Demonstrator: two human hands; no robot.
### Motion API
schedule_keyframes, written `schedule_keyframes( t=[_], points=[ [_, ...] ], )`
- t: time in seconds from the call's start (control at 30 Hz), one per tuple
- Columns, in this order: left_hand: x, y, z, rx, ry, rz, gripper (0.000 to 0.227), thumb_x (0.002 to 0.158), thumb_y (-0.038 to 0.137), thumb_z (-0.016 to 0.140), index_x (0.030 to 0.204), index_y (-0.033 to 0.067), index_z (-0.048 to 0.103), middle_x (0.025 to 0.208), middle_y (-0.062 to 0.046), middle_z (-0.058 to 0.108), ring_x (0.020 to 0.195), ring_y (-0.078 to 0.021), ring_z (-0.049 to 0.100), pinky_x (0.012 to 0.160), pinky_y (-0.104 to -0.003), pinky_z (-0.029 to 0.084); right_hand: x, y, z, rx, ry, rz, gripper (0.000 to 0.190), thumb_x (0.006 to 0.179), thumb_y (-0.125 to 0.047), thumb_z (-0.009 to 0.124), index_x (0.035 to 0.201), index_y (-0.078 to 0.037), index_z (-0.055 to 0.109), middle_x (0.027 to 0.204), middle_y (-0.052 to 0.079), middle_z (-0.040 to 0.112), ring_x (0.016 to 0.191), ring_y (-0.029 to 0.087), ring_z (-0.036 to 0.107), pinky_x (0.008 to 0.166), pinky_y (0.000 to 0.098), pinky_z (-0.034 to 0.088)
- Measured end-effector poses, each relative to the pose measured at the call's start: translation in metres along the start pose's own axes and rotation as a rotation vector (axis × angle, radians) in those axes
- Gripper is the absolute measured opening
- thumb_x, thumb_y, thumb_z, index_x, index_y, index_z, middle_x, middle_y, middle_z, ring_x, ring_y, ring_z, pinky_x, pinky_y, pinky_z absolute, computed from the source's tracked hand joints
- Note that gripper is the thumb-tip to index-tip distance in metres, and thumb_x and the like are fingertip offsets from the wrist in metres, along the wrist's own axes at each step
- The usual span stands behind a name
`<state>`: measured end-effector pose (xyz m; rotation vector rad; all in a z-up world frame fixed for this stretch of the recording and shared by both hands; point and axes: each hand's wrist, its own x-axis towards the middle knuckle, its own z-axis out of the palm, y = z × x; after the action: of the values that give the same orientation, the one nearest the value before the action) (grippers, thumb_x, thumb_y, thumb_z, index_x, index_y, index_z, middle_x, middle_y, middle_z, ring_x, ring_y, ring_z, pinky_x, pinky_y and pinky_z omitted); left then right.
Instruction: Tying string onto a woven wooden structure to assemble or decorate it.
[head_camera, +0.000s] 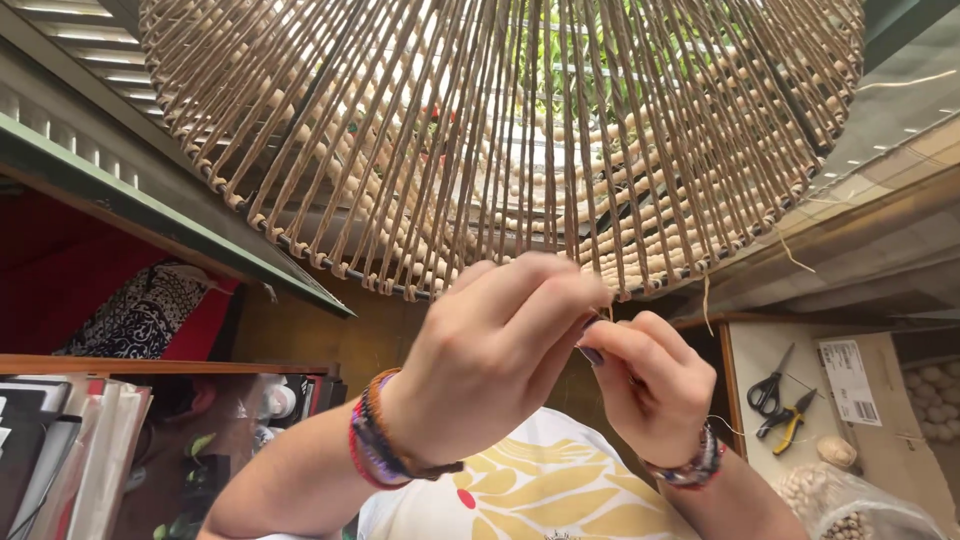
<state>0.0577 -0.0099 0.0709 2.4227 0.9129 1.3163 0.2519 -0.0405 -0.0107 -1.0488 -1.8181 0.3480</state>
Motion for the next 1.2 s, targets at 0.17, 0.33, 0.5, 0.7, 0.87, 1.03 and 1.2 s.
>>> schedule_keyframes(
  t=[0.17, 0.33, 0.5, 0.7, 0.87, 1.03, 1.2],
  points=[
    [-0.024, -0.011, -0.006, 0.182, 0.021, 0.122, 0.022, 0.106, 0.028, 0.059, 0.1, 0.0085, 0.068, 0.104, -0.006, 0.064, 0.077, -0.0232, 0.058, 0.071, -0.036, 0.04, -0.001, 0.003, 0.002, 0.142, -0.058, 0.151, 0.008, 0.097, -0.004, 0.06, 0.096, -0.004, 0.068, 0.074, 0.003, 0.05, 0.057, 0.011, 0.042, 0.056, 0.0214, 0.034],
    [-0.036, -0.018, 0.004, 0.353, 0.059, 0.163, 0.011, 0.106, 0.019, 0.065, 0.101, 0.0139, 0.072, 0.106, 0.001, 0.067, 0.073, -0.019, 0.053, 0.07, -0.033, 0.039, -0.003, 0.004, 0.004, 0.155, -0.066, 0.178, 0.009, 0.098, -0.006, 0.06, 0.097, -0.004, 0.069, 0.075, 0.004, 0.055, 0.059, 0.012, 0.045, 0.055, 0.0228, 0.035],
    [-0.034, -0.018, 0.002, 0.285, 0.081, 0.169, 0.019, 0.107, 0.017, 0.057, 0.1, 0.0148, 0.075, 0.106, 0.005, 0.07, 0.076, -0.0186, 0.052, 0.073, -0.032, 0.039, -0.01, 0.011, 0.008, 0.172, -0.013, 0.228, 0.007, 0.094, -0.006, 0.069, 0.098, -0.005, 0.074, 0.073, 0.001, 0.052, 0.055, 0.007, 0.038, 0.052, 0.0202, 0.028],
    [-0.031, -0.017, 0.006, 0.262, 0.09, 0.171, 0.021, 0.108, 0.014, 0.054, 0.1, 0.0131, 0.073, 0.106, 0.004, 0.068, 0.075, -0.0168, 0.052, 0.073, -0.032, 0.036, -0.008, 0.011, 0.008, 0.115, -0.02, 0.218, 0.009, 0.097, -0.007, 0.064, 0.097, -0.004, 0.072, 0.077, 0.004, 0.059, 0.06, 0.011, 0.05, 0.056, 0.0217, 0.039],
    [-0.03, -0.018, 0.007, 0.184, 0.086, 0.085, 0.019, 0.108, 0.019, 0.053, 0.102, 0.0119, 0.07, 0.11, 0.0, 0.068, 0.078, -0.0208, 0.057, 0.078, -0.034, 0.039, -0.018, 0.016, 0.007, 0.234, 0.065, 0.254, 0.012, 0.097, -0.012, 0.065, 0.102, -0.003, 0.071, 0.079, 0.004, 0.066, 0.06, 0.008, 0.047, 0.056, 0.0196, 0.037],
    [-0.03, -0.019, 0.008, 0.159, 0.091, 0.029, 0.017, 0.107, 0.02, 0.054, 0.101, 0.0102, 0.067, 0.11, -0.003, 0.068, 0.077, -0.0219, 0.059, 0.078, -0.035, 0.039, -0.029, 0.029, 0.013, 0.155, 0.124, 0.217, 0.007, 0.093, -0.006, 0.07, 0.099, -0.008, 0.069, 0.087, 0.003, 0.071, 0.055, 0.004, 0.043, 0.053, 0.0178, 0.036],
    [-0.028, -0.018, 0.01, 0.191, 0.102, 0.009, 0.018, 0.108, 0.017, 0.05, 0.102, 0.0092, 0.065, 0.111, -0.004, 0.067, 0.077, -0.0222, 0.059, 0.077, -0.035, 0.039, -0.016, 0.028, 0.017, 0.011, 0.087, -0.079, 0.014, 0.091, 0.011, 0.066, 0.101, 0.001, 0.069, 0.082, 0.016, 0.066, 0.06, 0.017, 0.057, 0.06, 0.0242, 0.049]
  ],
)
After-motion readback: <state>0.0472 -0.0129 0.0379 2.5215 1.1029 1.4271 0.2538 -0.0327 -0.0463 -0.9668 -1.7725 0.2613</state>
